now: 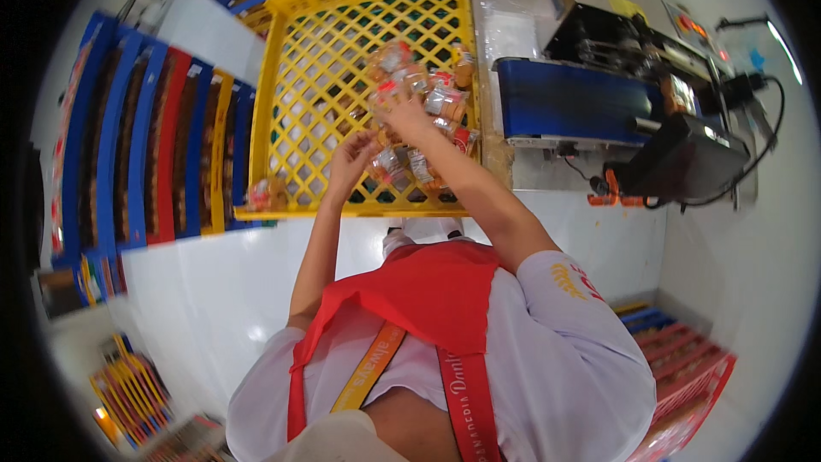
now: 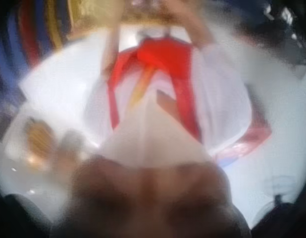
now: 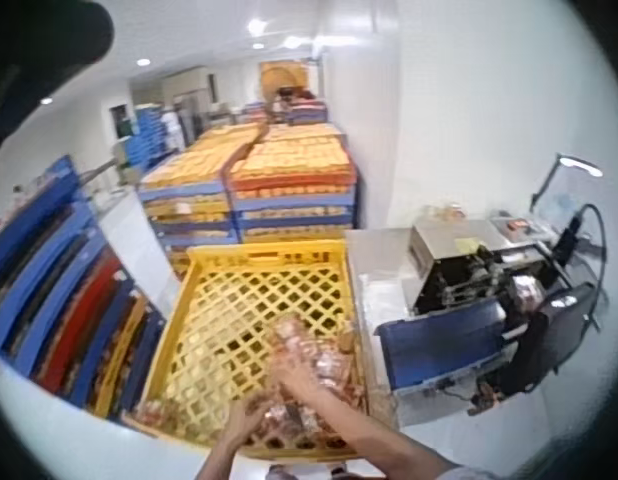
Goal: The person places round biscuits into clear plastic bags, seals them using a heat-sealing machine, and stacks the finished packages on a metal tray. The person also transfers stacks of sealed packages from a red crate onto the tray.
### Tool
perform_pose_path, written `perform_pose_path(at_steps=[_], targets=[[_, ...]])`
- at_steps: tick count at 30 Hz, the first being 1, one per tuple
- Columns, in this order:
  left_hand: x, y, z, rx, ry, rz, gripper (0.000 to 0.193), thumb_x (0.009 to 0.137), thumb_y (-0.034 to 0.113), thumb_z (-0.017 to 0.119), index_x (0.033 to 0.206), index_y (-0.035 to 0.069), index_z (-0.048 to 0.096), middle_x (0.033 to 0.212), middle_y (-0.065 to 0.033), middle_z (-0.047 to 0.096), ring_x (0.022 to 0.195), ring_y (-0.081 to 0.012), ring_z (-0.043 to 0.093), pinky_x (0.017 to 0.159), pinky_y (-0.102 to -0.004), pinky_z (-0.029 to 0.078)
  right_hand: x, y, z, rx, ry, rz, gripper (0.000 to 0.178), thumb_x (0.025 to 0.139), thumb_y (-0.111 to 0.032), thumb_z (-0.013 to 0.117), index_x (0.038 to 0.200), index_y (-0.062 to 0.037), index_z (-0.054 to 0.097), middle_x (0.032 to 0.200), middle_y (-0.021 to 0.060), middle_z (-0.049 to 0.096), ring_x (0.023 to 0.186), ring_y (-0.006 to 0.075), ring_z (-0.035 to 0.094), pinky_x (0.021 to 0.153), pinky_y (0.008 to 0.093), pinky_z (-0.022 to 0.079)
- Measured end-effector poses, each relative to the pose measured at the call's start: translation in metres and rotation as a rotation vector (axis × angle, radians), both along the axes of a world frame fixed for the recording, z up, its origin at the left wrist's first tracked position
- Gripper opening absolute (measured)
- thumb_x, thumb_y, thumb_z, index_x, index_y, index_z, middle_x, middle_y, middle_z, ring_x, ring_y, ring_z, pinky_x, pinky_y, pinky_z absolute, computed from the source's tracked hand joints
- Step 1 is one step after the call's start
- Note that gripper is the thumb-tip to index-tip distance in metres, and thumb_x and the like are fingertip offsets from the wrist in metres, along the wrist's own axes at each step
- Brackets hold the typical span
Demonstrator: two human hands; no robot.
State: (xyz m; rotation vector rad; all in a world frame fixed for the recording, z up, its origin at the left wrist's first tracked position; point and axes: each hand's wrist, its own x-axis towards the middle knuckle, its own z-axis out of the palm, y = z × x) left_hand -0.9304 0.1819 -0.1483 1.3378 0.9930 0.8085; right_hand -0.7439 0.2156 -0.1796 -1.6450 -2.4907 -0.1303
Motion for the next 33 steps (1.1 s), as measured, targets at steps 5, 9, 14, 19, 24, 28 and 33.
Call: perform_pose_path(at_steps=[5, 9, 14, 19, 24, 28, 33], targets=[[0.027, 0.079, 0.016, 0.449, 0.214, -0.125, 0.028, 0.084, 0.012, 0.064, 0.11, 0.004, 0.062, 0.112, -0.0143, 0.061, 0.102, -0.026, 0.058, 0.093, -0.0366, 0.044, -0.022, -0.012, -0.011, -0.04, 0.579, 0.068, 0.046, 0.074, -0.02, 0.069, 0.118, -0.009, 0.059, 0.134, 0.0147, 0.044, 0.124, 0.0454, 0.035, 0.094, 0.0557, 0.039], [0.06, 0.075, -0.003, 0.632, 0.213, -0.336, 0.032, 0.082, 0.016, 0.065, 0.112, 0.007, 0.061, 0.124, -0.0175, 0.053, 0.118, -0.0366, 0.045, 0.104, -0.046, 0.031, 0.022, -0.039, 0.023, -0.051, 0.52, -0.662, 0.051, 0.079, -0.028, 0.062, 0.124, -0.0063, 0.053, 0.136, 0.0168, 0.039, 0.124, 0.0455, 0.035, 0.096, 0.0535, 0.039], [0.123, 0.067, -0.016, 0.937, 0.142, -0.582, 0.037, 0.079, 0.016, 0.065, 0.115, 0.009, 0.059, 0.136, -0.0161, 0.043, 0.129, -0.04, 0.033, 0.107, -0.051, 0.026, -0.014, -0.051, -0.036, 0.1, 0.478, -0.857, 0.071, 0.082, -0.036, 0.058, 0.142, -0.0094, 0.03, 0.144, 0.0263, 0.025, 0.129, 0.0481, 0.025, 0.098, 0.0548, 0.036], [0.193, 0.107, -0.04, 1.224, 0.208, -0.724, 0.052, 0.075, 0.018, 0.068, 0.124, 0.009, 0.052, 0.137, -0.0199, 0.041, 0.133, -0.0399, 0.028, 0.11, -0.0528, 0.021, -0.071, -0.078, -0.033, -0.099, 0.87, -0.833, 0.053, 0.081, -0.033, 0.062, 0.124, -0.0041, 0.049, 0.118, 0.0262, 0.05, 0.106, 0.0475, 0.047, 0.09, 0.0519, 0.039], [0.197, 0.195, -0.124, 1.092, 0.394, -0.428, 0.048, 0.081, 0.016, 0.059, 0.123, -0.004, 0.048, 0.12, -0.0234, 0.054, 0.113, -0.0365, 0.052, 0.096, -0.0467, 0.04, -0.124, -0.14, -0.022, -0.171, 0.53, -0.549, 0.039, 0.075, -0.028, 0.068, 0.105, -0.0051, 0.06, 0.118, 0.0217, 0.048, 0.111, 0.038, 0.047, 0.093, 0.0439, 0.041], [0.173, 0.193, -0.114, 1.024, 1.216, -0.55, 0.043, 0.09, 0.042, 0.046, 0.12, 0.015, 0.06, 0.117, -0.0128, 0.061, 0.103, -0.0328, 0.057, 0.084, -0.0506, 0.044, -0.075, -0.251, 0.018, 0.19, 0.543, -0.805, 0.035, 0.077, -0.024, 0.067, 0.106, -0.0063, 0.059, 0.124, 0.0187, 0.045, 0.118, 0.035, 0.042, 0.097, 0.0432, 0.039], [0.138, 0.2, -0.096, 0.862, 0.86, 0.018, 0.025, 0.094, 0.021, 0.052, 0.108, 0.004, 0.064, 0.091, -0.0162, 0.062, 0.075, -0.0284, 0.059, 0.063, -0.0372, 0.049, -0.081, -0.438, 0.02, 0.083, 0.654, -1.323, 0.033, 0.081, -0.025, 0.065, 0.109, -0.0078, 0.059, 0.124, 0.0156, 0.05, 0.117, 0.0334, 0.045, 0.098, 0.043, 0.038]])
